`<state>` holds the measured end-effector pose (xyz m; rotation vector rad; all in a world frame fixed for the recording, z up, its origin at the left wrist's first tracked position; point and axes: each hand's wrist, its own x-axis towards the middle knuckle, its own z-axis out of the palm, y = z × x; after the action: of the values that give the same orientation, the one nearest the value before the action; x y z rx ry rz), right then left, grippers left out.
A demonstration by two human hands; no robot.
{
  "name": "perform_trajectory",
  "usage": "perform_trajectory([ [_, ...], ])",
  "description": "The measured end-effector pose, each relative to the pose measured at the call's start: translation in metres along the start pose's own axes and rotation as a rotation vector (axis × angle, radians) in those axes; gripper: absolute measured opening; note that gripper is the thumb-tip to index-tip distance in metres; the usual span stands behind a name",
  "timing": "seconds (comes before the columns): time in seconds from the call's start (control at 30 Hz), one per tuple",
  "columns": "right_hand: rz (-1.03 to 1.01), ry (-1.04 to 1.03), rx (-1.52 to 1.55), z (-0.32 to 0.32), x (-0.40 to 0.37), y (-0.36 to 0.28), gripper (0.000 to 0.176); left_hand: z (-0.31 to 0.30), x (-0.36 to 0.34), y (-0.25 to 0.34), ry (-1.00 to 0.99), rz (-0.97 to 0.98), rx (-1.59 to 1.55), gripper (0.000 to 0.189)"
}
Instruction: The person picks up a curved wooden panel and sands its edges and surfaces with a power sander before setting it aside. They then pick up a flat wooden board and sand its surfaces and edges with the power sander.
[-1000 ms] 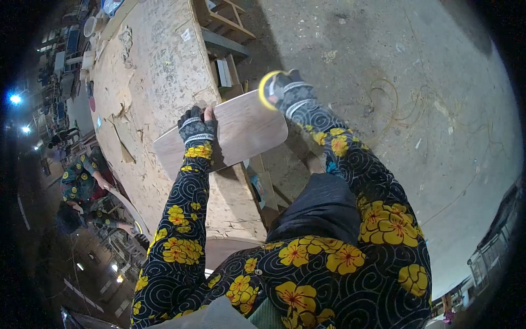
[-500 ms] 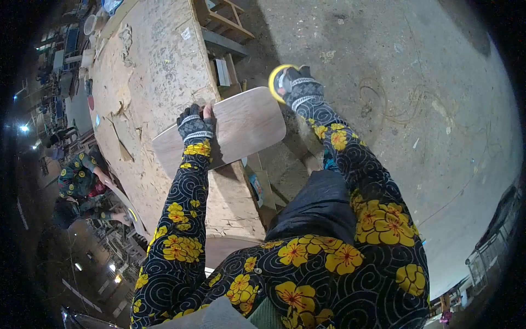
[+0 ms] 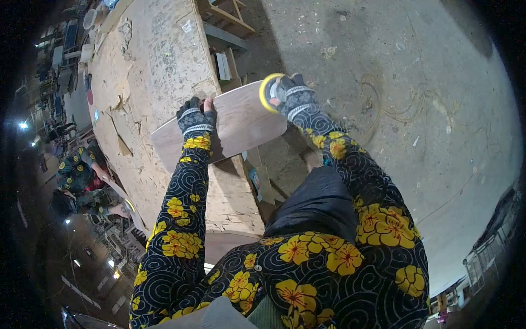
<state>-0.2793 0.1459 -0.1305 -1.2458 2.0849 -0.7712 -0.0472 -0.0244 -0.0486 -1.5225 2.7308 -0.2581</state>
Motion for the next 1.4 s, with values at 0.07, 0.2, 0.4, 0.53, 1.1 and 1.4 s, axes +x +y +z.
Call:
perform_trajectory([
  [0.07,-0.020,0.018,-0.046,0.013,-0.010,-0.001,0.060,0.001,0.001,0.000,-0.005,-0.009,-0.008,0.044],
  [0.2,0.014,-0.016,-0.128,0.015,-0.010,-0.016,0.057,0.000,0.000,0.000,0.043,0.021,0.011,0.042],
  [0.4,0.035,-0.138,-0.161,-0.011,0.002,-0.042,0.064,0.000,0.001,0.000,0.040,0.000,-0.039,0.039],
  [0.53,0.041,-0.085,-0.120,0.015,0.009,-0.022,0.065,-0.004,0.000,0.003,-0.015,-0.017,-0.031,0.039],
  [1.1,-0.163,-0.080,-0.221,0.012,-0.023,-0.025,0.060,0.002,0.000,0.001,0.049,-0.015,-0.024,0.043],
  [1.4,-0.113,0.122,-0.063,-0.005,0.007,0.007,0.058,0.003,0.000,-0.002,0.009,-0.005,0.003,0.043],
])
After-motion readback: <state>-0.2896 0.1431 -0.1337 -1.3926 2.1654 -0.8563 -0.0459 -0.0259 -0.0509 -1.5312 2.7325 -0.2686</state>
